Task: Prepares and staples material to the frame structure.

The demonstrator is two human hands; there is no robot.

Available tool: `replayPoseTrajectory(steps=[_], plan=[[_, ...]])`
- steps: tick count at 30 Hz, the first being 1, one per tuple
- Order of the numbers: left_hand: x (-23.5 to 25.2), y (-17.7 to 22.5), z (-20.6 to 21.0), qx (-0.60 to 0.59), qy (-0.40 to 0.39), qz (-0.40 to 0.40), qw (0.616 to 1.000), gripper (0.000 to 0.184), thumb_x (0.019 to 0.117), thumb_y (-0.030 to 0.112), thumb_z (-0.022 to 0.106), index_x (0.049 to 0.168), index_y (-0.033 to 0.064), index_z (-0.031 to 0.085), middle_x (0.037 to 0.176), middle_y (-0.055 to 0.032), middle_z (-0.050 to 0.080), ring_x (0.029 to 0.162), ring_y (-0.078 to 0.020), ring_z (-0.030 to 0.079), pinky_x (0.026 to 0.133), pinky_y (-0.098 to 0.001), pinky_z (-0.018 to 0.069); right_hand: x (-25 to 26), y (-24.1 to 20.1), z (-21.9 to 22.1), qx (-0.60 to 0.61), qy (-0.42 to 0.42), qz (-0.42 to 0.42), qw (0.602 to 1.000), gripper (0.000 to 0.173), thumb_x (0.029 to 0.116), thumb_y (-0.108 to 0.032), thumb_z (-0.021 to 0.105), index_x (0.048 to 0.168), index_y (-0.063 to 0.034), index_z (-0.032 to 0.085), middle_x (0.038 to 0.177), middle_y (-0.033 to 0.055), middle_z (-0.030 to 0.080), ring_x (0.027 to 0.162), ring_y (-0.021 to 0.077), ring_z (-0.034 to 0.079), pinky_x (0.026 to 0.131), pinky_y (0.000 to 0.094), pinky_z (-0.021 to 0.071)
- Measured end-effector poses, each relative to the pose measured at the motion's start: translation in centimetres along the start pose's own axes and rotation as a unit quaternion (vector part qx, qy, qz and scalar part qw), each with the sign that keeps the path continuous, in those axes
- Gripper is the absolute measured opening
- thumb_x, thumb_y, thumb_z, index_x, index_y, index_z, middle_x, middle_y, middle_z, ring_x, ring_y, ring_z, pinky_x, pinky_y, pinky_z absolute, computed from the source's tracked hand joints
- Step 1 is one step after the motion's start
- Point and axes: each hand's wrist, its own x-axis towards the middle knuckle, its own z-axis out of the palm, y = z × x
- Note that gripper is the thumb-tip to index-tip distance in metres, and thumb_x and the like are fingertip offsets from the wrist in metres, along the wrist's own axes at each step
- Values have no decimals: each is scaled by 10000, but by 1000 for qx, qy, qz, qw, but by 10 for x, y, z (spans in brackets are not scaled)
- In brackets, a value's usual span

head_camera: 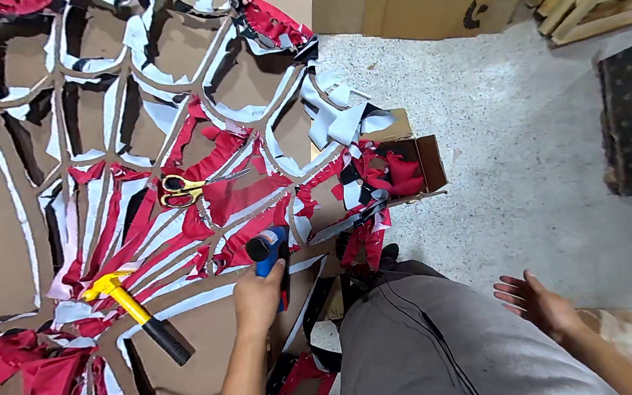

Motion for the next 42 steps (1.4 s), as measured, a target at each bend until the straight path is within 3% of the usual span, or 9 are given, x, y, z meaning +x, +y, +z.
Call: replayPoseTrajectory(steps=[8, 12, 15, 21, 34, 38, 40, 42], plan=[[-2, 12, 13, 45, 19, 7, 999, 311, 949, 371, 731, 932, 62, 700, 659, -53, 655, 552, -197, 639, 579, -452, 565, -3, 34, -9, 31, 12, 41, 999, 713, 1081, -612, 230, 1314, -44, 591, 1094, 115, 741, 935, 252, 744, 773, 420, 617], [-6, 26, 15, 108, 30, 0, 994, 310, 950, 365, 726, 943, 55, 710, 723, -90, 657, 665, -249, 648, 677, -522, 534, 2, 57, -15, 42, 20, 61, 997, 700, 1075, -623, 245, 1293, -51, 584, 1064, 106, 744, 896, 241, 747, 749, 415, 620], [1, 26, 18, 78, 44, 5, 996, 315, 954, 369, 725, 957, 56, 700, 663, -64, 652, 570, -211, 643, 595, -470, 561, 7, 62, -17, 49, 18, 68, 996, 700, 1075, -623, 251, 1301, -51, 586, 1072, 108, 745, 907, 246, 747, 757, 418, 620], [12, 39, 14, 99, 43, 22, 994, 293, 954, 355, 728, 924, 65, 708, 642, -58, 650, 553, -200, 641, 587, -463, 559, 8, 58, -11, 45, 9, 64, 997, 735, 1067, -643, 234, 1315, -61, 610, 1106, 108, 747, 931, 242, 746, 780, 406, 614], [30, 75, -2, 142, 30, 56, 988, 321, 970, 372, 700, 933, 54, 721, 682, -117, 663, 598, -289, 648, 618, -568, 544, 6, 85, -8, 68, 6, 70, 995, 712, 1070, -636, 240, 1309, -61, 586, 1088, 99, 746, 921, 234, 746, 776, 407, 615], [4, 92, -58, -47, 170, 153, 972, 389, 975, 351, 688, 1095, -17, 653, 685, -57, 660, 555, -173, 643, 572, -425, 588, 13, 85, -11, 50, 3, 59, 997, 699, 1077, -621, 247, 1294, -56, 598, 1055, 98, 752, 887, 231, 751, 759, 411, 621], [-29, 93, -97, -88, 253, 213, 940, 429, 962, 312, 696, 1212, -21, 593, 790, -53, 660, 632, -133, 654, 623, -372, 596, 22, 80, -15, 1, -7, 44, 999, 675, 1084, -601, 266, 1291, -51, 598, 1047, 95, 746, 864, 218, 745, 740, 404, 616], [-70, 82, -126, -54, 316, 250, 914, 533, 920, 268, 704, 1316, -45, 533, 1008, -132, 661, 822, -157, 669, 762, -395, 587, 41, 76, -23, -68, -24, 18, 997, 642, 1091, -569, 310, 1318, -32, 579, 1086, 120, 724, 873, 220, 732, 745, 415, 602]])
